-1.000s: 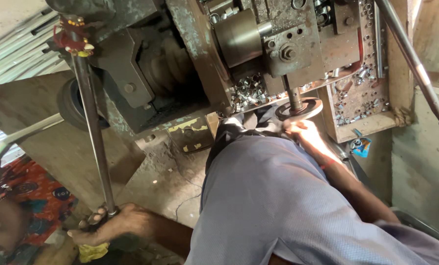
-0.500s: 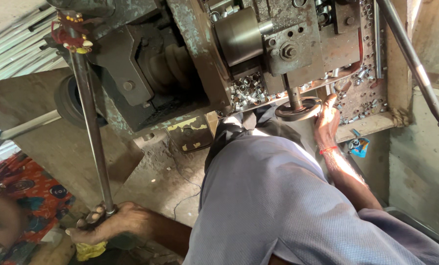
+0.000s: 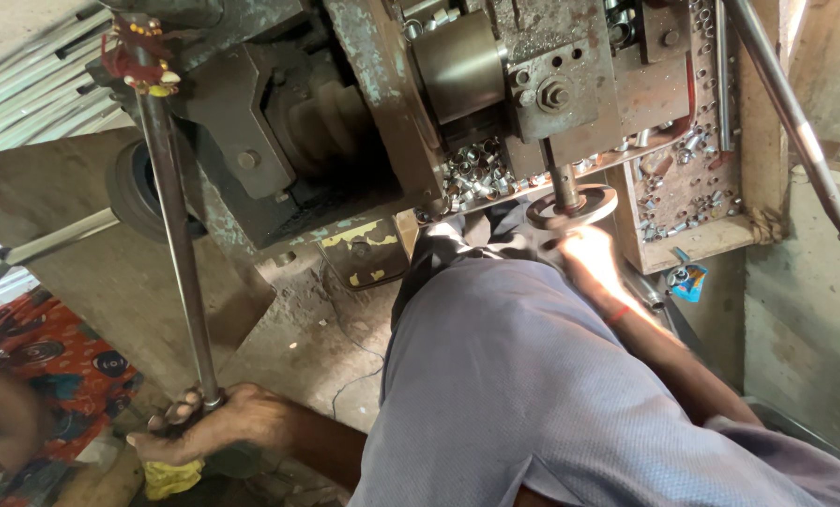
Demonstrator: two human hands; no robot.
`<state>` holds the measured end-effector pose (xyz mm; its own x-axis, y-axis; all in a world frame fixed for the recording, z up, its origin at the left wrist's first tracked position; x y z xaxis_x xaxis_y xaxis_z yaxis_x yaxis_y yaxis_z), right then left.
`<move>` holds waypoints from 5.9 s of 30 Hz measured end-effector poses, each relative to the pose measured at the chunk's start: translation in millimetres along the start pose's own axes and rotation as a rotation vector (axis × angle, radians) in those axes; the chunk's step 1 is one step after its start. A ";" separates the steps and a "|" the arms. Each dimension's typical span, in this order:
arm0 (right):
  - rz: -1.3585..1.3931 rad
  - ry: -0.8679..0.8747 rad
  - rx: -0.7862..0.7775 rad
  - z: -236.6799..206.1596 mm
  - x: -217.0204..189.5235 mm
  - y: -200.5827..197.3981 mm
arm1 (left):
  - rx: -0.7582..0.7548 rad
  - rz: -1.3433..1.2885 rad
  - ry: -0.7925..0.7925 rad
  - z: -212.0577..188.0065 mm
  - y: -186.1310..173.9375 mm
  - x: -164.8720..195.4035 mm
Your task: The person operates a metal lathe machine by turning handwheels and pulling levers to machine a metal component while shavings accumulate on the floor.
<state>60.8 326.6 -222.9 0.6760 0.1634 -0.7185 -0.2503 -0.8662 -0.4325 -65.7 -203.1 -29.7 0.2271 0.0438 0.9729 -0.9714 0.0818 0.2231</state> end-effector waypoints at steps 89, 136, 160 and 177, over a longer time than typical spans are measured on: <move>-0.527 -0.592 -0.324 57.6 -27.2 -15.8 | 0.029 -0.029 -0.062 -22.8 -11.6 1.8; -0.051 -0.152 0.069 6.7 -14.2 -1.2 | 0.071 -0.055 -0.005 12.0 -8.7 -9.8; -0.610 -0.422 -0.334 58.6 -23.0 -13.5 | 0.009 -0.060 -0.015 -5.9 -10.3 -5.5; 0.180 0.186 -0.191 10.0 -14.1 -1.8 | 0.024 -0.066 0.023 6.2 -2.5 -4.8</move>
<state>44.8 330.6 -217.5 0.7523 -0.0748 -0.6546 -0.2548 -0.9492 -0.1844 -64.7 -209.7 -34.6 0.2922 0.0618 0.9543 -0.9555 0.0611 0.2886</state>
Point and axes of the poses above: each hand's wrist, its own z-axis towards the middle knuckle, its own y-axis out of the palm, x = y × z, the point moved 2 cm from there along z, towards the middle knuckle, and after that the axes turned 9 degrees about x, right-handed, at the moved point
